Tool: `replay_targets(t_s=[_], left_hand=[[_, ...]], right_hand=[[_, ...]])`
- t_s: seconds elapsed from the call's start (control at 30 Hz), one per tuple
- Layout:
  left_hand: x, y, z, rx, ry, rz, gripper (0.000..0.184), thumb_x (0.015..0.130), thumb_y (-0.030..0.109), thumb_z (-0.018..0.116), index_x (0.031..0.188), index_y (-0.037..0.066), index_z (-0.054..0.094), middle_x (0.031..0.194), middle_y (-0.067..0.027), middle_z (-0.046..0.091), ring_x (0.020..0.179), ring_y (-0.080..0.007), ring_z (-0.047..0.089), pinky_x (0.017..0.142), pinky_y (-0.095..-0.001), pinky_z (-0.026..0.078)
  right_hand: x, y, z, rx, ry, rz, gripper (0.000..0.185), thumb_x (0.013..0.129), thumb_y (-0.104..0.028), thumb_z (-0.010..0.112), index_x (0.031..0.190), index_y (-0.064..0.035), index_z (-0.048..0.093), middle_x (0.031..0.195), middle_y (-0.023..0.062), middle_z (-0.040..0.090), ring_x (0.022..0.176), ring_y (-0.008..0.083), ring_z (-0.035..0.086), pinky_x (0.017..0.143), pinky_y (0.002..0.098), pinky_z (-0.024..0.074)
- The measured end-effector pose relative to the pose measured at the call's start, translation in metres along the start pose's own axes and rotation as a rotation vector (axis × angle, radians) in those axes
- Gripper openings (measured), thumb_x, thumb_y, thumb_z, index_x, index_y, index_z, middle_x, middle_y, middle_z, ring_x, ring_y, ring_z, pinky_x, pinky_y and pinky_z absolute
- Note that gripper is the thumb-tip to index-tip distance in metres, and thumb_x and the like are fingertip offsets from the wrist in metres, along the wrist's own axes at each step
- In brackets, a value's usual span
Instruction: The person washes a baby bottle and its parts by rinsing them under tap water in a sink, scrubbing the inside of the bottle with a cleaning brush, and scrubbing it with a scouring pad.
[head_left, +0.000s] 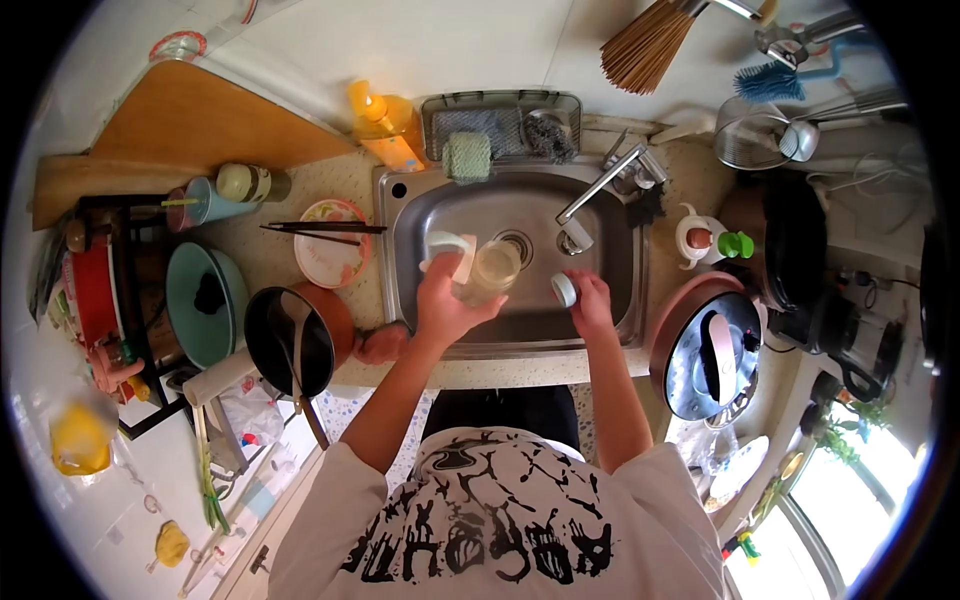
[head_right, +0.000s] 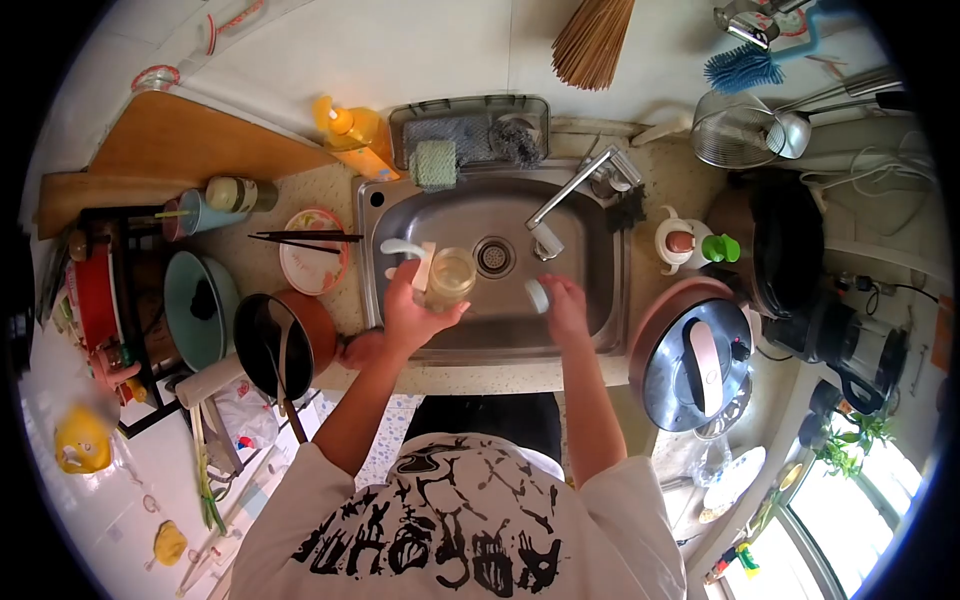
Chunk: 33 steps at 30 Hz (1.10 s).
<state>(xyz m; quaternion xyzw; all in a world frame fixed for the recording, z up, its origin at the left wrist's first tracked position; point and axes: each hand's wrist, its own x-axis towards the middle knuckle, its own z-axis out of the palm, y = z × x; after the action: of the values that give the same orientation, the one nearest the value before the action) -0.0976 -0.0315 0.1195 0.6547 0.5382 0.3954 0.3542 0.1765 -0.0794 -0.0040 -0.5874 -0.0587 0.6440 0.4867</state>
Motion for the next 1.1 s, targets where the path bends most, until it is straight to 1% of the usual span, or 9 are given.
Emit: replay_targets(t_s=[0.13, 0.23, 0.43, 0.53, 0.73, 0.83, 0.93, 1.0, 1.1], left_hand=[[-0.005, 0.006, 0.000, -0.015, -0.025, 0.066, 0.066, 0.057, 0.024, 0.095, 0.106, 0.004, 0.057, 0.103, -0.0123, 0.064, 0.090, -0.0264, 0.064, 0.079, -0.0371, 0.053], [0.000, 0.006, 0.009, 0.001, -0.016, 0.009, 0.065, 0.057, 0.023, 0.094, 0.107, 0.005, 0.057, 0.105, -0.0117, 0.063, 0.093, -0.0271, 0.064, 0.079, -0.0379, 0.053], [-0.008, -0.003, 0.001, 0.097, -0.076, -0.141, 0.064, 0.060, 0.026, 0.093, 0.111, 0.003, 0.062, 0.100, -0.0116, 0.068, 0.089, -0.0250, 0.068, 0.078, -0.0356, 0.054], [-0.016, -0.005, 0.000, 0.140, -0.181, -0.301, 0.060, 0.065, 0.031, 0.091, 0.111, 0.002, 0.064, 0.097, -0.0114, 0.073, 0.087, -0.0223, 0.072, 0.077, -0.0340, 0.056], [-0.017, -0.019, 0.005, 0.214, -0.411, -0.530, 0.062, 0.068, 0.046, 0.087, 0.107, 0.001, 0.069, 0.092, -0.0110, 0.072, 0.082, -0.0228, 0.071, 0.075, -0.0338, 0.055], [-0.018, -0.028, 0.008, 0.182, -0.457, -0.642, 0.063, 0.071, 0.054, 0.083, 0.103, 0.001, 0.070, 0.085, -0.0119, 0.071, 0.076, -0.0239, 0.070, 0.071, -0.0339, 0.054], [-0.007, -0.022, 0.005, 0.141, -0.579, -0.790, 0.054, 0.079, 0.049, 0.080, 0.104, 0.002, 0.070, 0.082, -0.0078, 0.071, 0.070, -0.0173, 0.069, 0.063, -0.0273, 0.051], [-0.009, -0.038, 0.007, -0.125, -0.669, -0.987, 0.050, 0.083, 0.050, 0.076, 0.103, 0.005, 0.071, 0.079, -0.0061, 0.070, 0.064, -0.0137, 0.066, 0.056, -0.0242, 0.048], [-0.009, -0.035, 0.005, -0.247, -0.600, -1.175, 0.045, 0.087, 0.048, 0.072, 0.101, 0.006, 0.072, 0.077, -0.0026, 0.067, 0.058, -0.0098, 0.061, 0.050, -0.0211, 0.041]], right_hand=[[-0.027, -0.027, 0.022, 0.187, 0.033, 0.130, 0.025, 0.099, -0.029, 0.060, 0.103, -0.0043, 0.062, 0.095, 0.0090, 0.067, 0.087, 0.0231, 0.067, 0.072, 0.0399, 0.0584], [-0.026, -0.021, 0.016, 0.355, 0.018, 0.212, 0.029, 0.100, -0.036, 0.059, 0.110, -0.0086, 0.061, 0.099, 0.0085, 0.065, 0.095, 0.0242, 0.063, 0.076, 0.0412, 0.0515], [-0.029, -0.023, 0.010, 0.400, -0.124, 0.187, 0.027, 0.095, -0.025, 0.060, 0.118, -0.0095, 0.058, 0.102, 0.0094, 0.066, 0.091, 0.0263, 0.065, 0.075, 0.0366, 0.0534], [-0.025, -0.019, 0.004, 0.140, -0.130, 0.105, 0.044, 0.093, -0.021, 0.060, 0.134, -0.0125, 0.048, 0.107, 0.0086, 0.064, 0.092, 0.0238, 0.066, 0.075, 0.0340, 0.0514], [-0.024, -0.027, 0.007, -0.218, -0.031, 0.148, 0.067, 0.087, -0.022, 0.070, 0.146, -0.0205, 0.037, 0.128, 0.0101, 0.053, 0.111, 0.0241, 0.058, 0.090, 0.0400, 0.0487], [-0.011, -0.012, -0.001, -0.531, 0.042, 0.057, 0.070, 0.086, -0.023, 0.073, 0.147, -0.0188, 0.038, 0.132, 0.0127, 0.053, 0.111, 0.0275, 0.059, 0.093, 0.0423, 0.0492], [0.016, 0.018, -0.025, -0.971, -0.016, -0.390, 0.069, 0.084, -0.023, 0.076, 0.144, -0.0144, 0.040, 0.135, 0.0160, 0.054, 0.110, 0.0306, 0.061, 0.092, 0.0422, 0.0493], [0.015, 0.010, -0.023, -1.083, -0.007, -0.326, 0.067, 0.082, -0.022, 0.077, 0.138, -0.0114, 0.044, 0.134, 0.0181, 0.055, 0.110, 0.0343, 0.061, 0.092, 0.0442, 0.0492], [0.017, -0.001, -0.016, -1.269, 0.011, -0.332, 0.062, 0.076, -0.020, 0.078, 0.129, -0.0085, 0.047, 0.128, 0.0198, 0.057, 0.110, 0.0385, 0.061, 0.091, 0.0462, 0.0492]])
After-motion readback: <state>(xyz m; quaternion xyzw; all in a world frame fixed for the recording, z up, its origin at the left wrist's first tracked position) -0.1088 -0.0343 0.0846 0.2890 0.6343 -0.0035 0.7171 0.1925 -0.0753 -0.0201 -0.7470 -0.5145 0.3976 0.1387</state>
